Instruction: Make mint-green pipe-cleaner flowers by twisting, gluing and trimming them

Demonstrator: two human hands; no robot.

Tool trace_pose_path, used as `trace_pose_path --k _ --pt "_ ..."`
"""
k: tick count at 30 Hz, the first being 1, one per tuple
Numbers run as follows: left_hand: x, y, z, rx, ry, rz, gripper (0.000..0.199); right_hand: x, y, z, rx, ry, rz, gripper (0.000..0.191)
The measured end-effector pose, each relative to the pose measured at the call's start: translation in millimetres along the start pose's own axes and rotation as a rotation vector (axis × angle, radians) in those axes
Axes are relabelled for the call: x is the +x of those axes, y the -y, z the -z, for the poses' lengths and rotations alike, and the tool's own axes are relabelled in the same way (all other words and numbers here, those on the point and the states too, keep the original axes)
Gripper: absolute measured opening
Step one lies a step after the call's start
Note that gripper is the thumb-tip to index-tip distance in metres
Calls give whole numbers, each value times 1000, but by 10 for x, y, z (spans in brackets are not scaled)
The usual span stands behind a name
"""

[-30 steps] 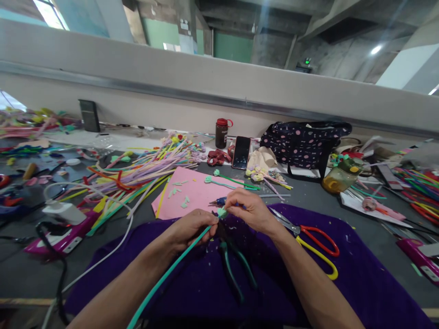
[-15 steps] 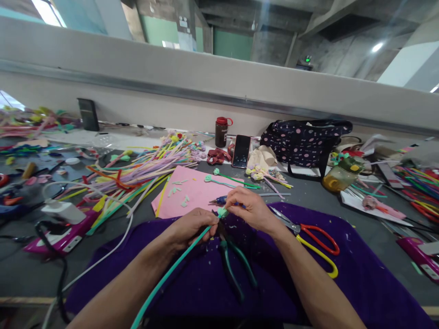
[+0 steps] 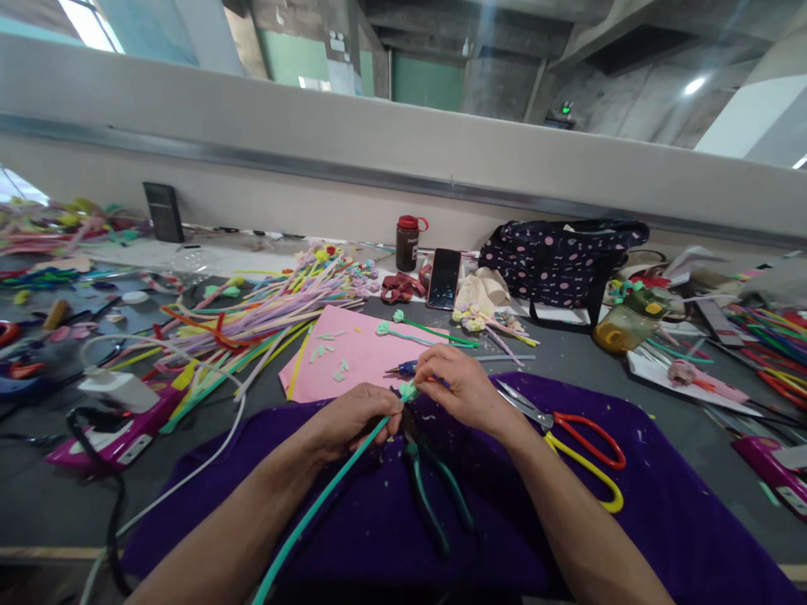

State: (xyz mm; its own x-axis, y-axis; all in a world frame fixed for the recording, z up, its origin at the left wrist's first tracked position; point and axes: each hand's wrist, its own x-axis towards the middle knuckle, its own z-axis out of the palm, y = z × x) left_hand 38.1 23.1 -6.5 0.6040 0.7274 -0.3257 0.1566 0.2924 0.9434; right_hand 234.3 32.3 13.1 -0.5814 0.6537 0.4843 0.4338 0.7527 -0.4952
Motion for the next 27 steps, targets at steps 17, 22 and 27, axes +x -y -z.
trace_pose_path --k 17,22,27 --pt "5 -1 -2 33 9 10 22 -8 19 -29 -119 3 52 13" --pt "-1 -18 -9 25 -15 2 23 -9 -38 -54 -80 -20 37 17" --pt "-12 -12 -10 -13 -83 -110 29 -21 -75 -23 56 -258 -94 23"
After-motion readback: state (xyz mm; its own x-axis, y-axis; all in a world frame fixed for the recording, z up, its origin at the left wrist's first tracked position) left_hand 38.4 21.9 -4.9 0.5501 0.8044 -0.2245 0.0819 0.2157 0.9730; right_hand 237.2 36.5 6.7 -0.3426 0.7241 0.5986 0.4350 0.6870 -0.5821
